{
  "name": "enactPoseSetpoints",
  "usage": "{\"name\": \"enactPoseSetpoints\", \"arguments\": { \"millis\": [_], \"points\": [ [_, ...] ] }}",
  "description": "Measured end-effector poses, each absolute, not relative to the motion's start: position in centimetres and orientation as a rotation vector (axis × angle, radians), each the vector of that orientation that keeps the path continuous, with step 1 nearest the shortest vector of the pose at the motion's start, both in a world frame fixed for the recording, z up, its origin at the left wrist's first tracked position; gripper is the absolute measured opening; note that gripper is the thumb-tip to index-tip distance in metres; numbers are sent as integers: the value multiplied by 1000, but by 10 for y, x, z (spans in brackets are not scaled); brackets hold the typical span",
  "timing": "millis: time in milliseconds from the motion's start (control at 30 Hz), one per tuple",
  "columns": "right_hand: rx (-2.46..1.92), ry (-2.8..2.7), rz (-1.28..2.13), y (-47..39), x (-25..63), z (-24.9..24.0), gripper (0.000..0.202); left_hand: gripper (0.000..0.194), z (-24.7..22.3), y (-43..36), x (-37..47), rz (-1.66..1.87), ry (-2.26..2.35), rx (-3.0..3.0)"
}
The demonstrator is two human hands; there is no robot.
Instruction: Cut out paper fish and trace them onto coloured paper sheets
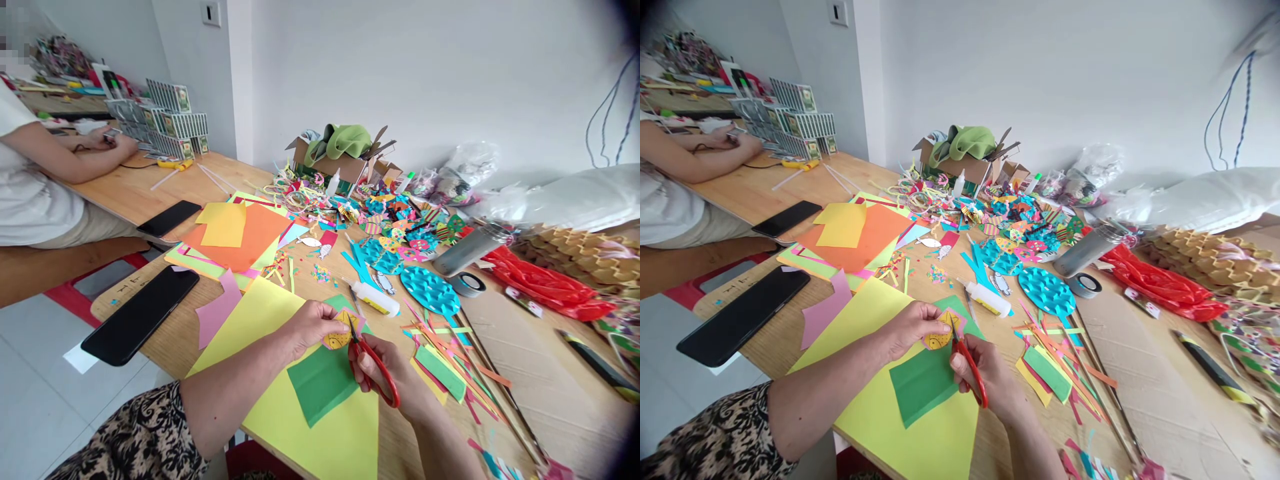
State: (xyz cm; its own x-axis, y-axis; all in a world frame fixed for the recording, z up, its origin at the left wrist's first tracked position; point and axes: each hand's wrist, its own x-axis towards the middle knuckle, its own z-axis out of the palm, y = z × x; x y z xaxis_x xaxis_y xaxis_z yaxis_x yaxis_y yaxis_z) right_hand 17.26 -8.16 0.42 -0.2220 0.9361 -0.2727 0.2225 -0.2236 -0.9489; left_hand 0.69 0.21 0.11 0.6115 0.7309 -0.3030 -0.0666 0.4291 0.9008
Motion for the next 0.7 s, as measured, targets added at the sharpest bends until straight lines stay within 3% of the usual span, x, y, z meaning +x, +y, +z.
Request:
{"name": "enactPoseSetpoints", "arguments": {
  "millis": [700],
  "points": [
    [-1462, -1457, 1478, -82, 172, 10, 56, 27, -1, 3, 7, 576, 803, 997]
  ]
}}
